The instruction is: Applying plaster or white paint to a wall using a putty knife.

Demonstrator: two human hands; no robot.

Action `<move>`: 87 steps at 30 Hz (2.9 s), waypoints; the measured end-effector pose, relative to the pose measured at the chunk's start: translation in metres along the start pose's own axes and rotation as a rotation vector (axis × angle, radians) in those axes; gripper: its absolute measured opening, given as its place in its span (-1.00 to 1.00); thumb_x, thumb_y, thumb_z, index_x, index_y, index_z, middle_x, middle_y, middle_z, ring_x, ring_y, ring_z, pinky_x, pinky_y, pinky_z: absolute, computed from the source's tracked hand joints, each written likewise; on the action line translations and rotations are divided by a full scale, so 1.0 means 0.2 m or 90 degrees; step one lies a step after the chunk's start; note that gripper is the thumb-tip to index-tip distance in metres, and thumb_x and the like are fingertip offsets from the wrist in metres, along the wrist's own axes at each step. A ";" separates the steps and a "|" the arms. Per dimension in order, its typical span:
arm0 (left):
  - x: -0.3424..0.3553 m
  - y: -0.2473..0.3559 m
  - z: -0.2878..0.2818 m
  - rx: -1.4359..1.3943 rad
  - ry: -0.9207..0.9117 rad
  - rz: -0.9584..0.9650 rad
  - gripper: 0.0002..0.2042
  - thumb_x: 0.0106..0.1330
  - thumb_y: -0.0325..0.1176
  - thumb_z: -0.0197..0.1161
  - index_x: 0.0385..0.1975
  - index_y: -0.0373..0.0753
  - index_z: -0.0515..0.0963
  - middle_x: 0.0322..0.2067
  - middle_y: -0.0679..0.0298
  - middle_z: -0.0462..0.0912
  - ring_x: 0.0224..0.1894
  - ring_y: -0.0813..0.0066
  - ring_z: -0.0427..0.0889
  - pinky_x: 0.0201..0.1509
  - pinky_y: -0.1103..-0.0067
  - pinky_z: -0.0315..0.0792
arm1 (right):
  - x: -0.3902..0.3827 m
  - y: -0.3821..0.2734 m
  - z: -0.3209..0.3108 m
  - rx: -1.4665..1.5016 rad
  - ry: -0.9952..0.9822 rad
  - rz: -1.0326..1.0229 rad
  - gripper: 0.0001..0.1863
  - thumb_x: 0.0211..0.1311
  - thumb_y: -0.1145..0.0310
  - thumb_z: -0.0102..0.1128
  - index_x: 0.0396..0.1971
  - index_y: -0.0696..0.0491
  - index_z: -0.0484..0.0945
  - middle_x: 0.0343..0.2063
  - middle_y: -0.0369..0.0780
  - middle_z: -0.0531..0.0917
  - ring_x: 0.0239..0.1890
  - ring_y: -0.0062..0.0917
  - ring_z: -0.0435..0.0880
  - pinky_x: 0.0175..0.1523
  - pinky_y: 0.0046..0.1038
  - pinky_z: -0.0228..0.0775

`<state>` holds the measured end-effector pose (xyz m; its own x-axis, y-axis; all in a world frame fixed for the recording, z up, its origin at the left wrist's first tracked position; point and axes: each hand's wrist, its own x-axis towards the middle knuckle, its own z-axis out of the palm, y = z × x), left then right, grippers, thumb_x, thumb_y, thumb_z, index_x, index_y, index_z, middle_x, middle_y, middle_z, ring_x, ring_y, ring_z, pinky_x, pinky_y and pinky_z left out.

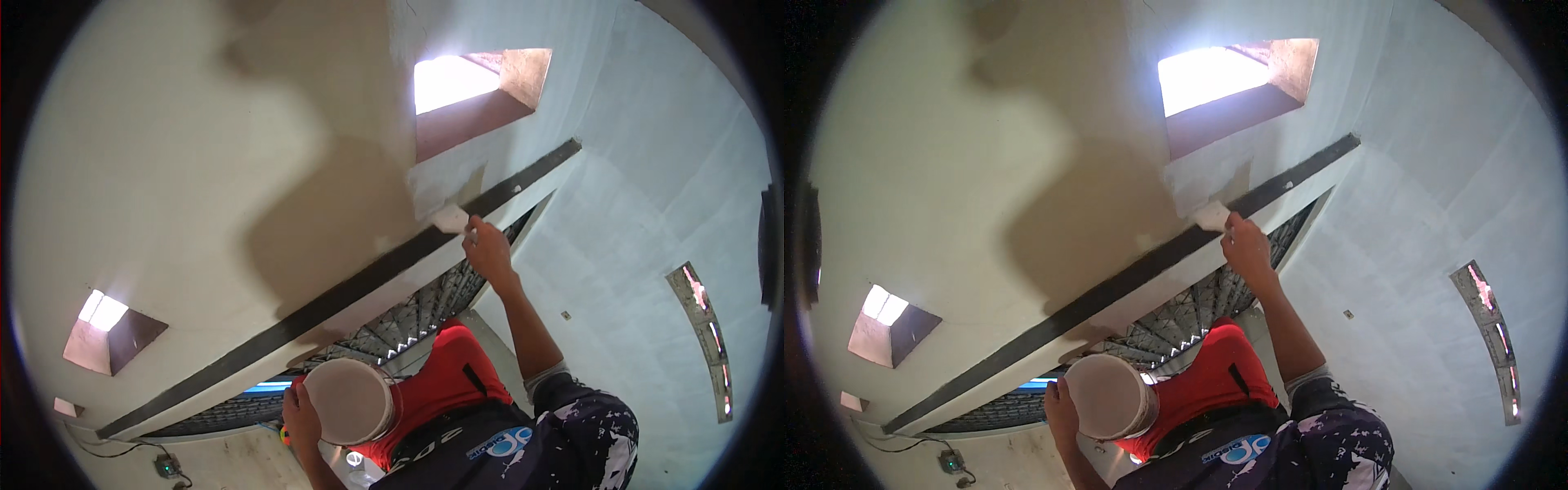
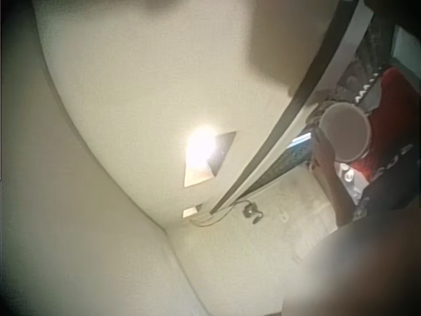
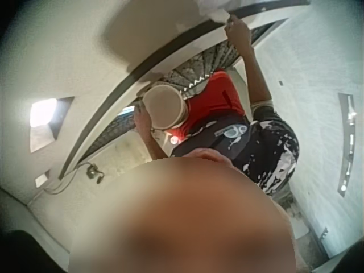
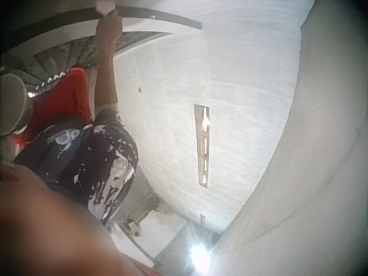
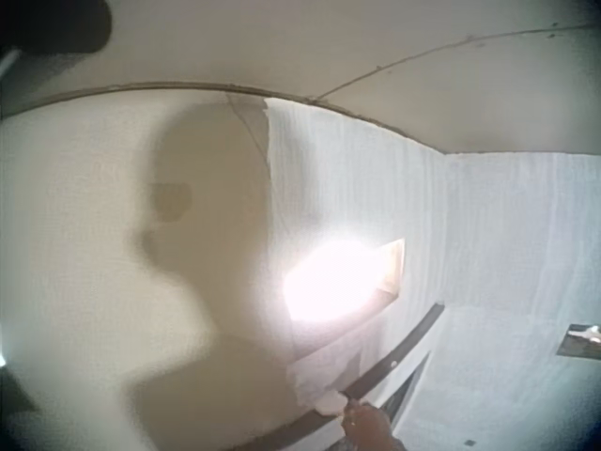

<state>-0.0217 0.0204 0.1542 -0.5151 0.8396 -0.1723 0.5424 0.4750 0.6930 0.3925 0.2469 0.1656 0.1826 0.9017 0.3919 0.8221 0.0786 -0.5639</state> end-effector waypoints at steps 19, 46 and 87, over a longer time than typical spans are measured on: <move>0.03 -0.02 0.02 0.018 -0.019 -0.017 -0.52 0.54 -0.01 -0.03 -0.04 -0.41 0.51 -0.17 -0.14 0.65 -0.11 -0.08 0.65 -0.02 0.23 0.45 | 0.09 0.21 -0.14 0.027 -0.048 0.046 -0.76 0.11 0.41 0.19 -0.19 0.06 0.47 -0.41 0.03 0.67 -0.26 0.03 0.66 -0.15 -0.04 0.46; 0.00 0.07 0.00 0.001 -0.010 0.016 -0.55 0.53 -0.03 -0.02 -0.02 -0.36 0.54 -0.15 -0.09 0.67 -0.09 -0.02 0.65 0.01 0.25 0.46 | 0.08 -0.14 0.03 0.054 -0.041 0.023 -0.79 0.14 0.38 0.20 -0.24 0.15 0.56 -0.38 0.09 0.67 -0.19 0.05 0.67 -0.08 0.00 0.47; 0.08 -0.08 0.04 0.002 -0.010 -0.002 -0.54 0.53 -0.04 -0.03 0.00 -0.38 0.54 -0.14 -0.12 0.66 -0.07 -0.05 0.64 0.04 0.25 0.45 | 0.20 0.30 -0.01 -0.011 -0.020 0.085 -0.74 0.06 0.33 0.22 -0.20 0.03 0.60 -0.38 0.01 0.70 -0.21 -0.01 0.68 -0.10 -0.09 0.51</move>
<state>-0.0333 0.0293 0.1347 -0.5059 0.8424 -0.1857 0.5427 0.4781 0.6905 0.4502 0.2867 0.1477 0.2741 0.9165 0.2914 0.8010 -0.0500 -0.5965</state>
